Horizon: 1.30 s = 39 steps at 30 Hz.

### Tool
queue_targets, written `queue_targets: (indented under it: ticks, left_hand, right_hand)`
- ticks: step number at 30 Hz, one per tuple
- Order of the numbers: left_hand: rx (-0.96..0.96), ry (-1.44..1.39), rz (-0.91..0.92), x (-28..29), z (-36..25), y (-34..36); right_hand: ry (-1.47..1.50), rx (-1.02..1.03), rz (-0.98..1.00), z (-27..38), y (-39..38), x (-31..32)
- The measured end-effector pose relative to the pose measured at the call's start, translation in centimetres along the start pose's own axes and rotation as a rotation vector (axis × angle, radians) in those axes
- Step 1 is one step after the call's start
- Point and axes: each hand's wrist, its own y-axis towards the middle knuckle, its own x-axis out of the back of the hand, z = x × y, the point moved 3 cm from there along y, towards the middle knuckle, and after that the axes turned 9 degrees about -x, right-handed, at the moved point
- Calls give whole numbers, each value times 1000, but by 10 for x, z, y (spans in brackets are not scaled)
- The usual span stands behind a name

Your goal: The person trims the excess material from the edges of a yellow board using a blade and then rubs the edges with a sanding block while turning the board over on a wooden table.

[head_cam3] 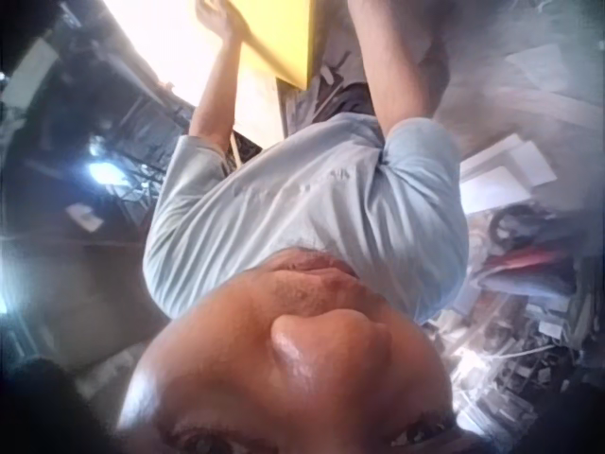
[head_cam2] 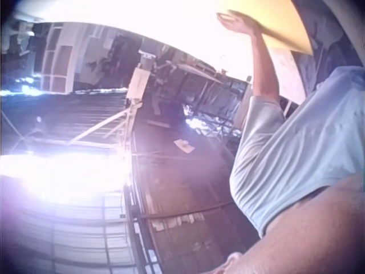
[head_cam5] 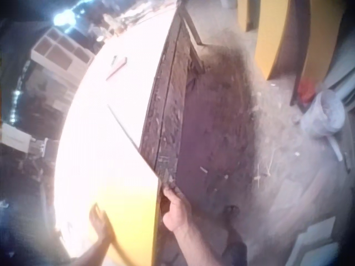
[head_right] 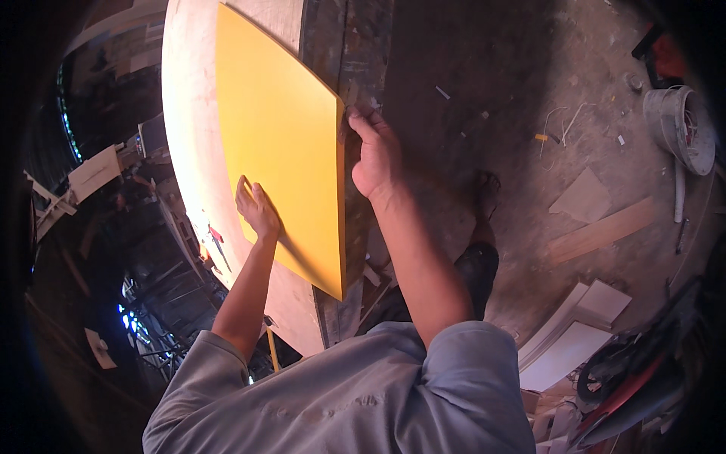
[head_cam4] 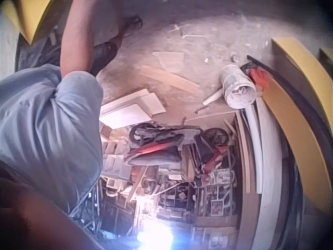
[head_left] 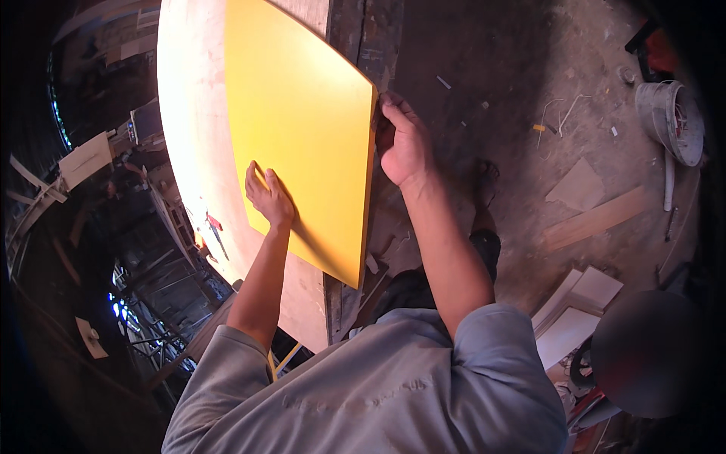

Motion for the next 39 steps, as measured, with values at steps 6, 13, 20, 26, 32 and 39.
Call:
queue_targets:
  ticks: [6,13,20,26,32,39]
  left_hand:
    - [22,-8,27,-1,0,1]
    - [29,7,37,-2,1,1]
    - [30,-2,38,-2,2,2]
    - [37,-2,34,-3,4,1]
    - [42,-12,32,-3,5,0]
    - [48,-27,28,-3,3,0]
  right_hand:
    - [-119,146,-171,-6,-5,-4]
    - [-142,241,-256,-3,-13,-18]
    - [-199,263,-201,-3,-9,-9]
    - [-196,270,-208,-3,-7,-8]
    - [-225,321,-152,1,-2,-5]
    - [-240,317,-106,5,-2,-7]
